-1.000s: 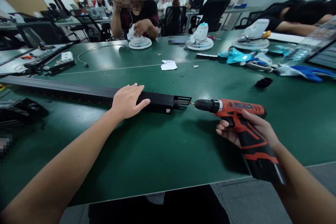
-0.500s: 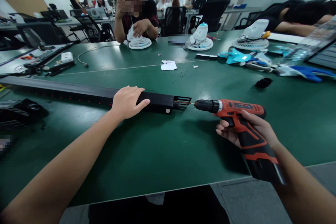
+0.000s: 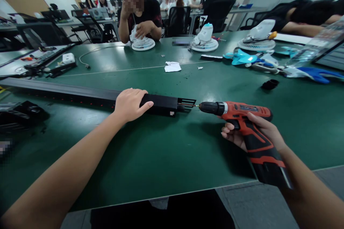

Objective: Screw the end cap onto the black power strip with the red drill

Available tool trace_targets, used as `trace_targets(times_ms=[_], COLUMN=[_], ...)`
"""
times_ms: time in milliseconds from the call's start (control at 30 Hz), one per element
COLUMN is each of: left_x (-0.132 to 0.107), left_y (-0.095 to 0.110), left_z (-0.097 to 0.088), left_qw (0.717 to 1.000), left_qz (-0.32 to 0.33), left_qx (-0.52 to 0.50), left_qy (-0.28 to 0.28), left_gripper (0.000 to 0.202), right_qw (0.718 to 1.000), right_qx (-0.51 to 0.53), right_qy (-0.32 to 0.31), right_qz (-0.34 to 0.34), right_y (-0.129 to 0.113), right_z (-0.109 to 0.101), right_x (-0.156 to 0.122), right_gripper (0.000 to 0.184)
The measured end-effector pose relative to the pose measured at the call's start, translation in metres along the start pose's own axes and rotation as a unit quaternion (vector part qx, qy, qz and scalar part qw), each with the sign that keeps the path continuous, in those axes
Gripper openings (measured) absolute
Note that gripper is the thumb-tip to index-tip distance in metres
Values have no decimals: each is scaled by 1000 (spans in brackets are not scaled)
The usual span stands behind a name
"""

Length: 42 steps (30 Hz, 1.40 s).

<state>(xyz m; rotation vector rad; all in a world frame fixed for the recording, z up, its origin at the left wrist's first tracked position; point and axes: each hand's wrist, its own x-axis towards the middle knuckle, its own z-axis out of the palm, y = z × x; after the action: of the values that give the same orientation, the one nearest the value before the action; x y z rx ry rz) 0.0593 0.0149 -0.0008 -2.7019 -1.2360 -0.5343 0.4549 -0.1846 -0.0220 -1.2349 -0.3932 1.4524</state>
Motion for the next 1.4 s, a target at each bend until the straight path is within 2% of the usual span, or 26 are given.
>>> trace_targets(times_ms=[167,633,933,1133,1400], left_x=[0,-1,-1,-1,-1], left_y=[0,1,0,0,-1], left_z=[1,1,1,2,2], left_qw=[1000,1000,1000,1000,1000], left_qz=[0,-8,2,2,0], left_qx=[3,-2,0,2,-2], left_qy=[8,8,18,25,20], left_gripper=[74,74,76,72,73], right_qw=[999,1000,999,1000,999], right_qx=[18,12,33,5,27], right_qy=[18,1,18,-13,12], right_qz=[21,14,21,10,18], right_y=[0,0,0,0,0], right_z=[1,-3,-1,-1,-2], right_x=[0,1,1,0,2], right_gripper=[48,46,42,44,44])
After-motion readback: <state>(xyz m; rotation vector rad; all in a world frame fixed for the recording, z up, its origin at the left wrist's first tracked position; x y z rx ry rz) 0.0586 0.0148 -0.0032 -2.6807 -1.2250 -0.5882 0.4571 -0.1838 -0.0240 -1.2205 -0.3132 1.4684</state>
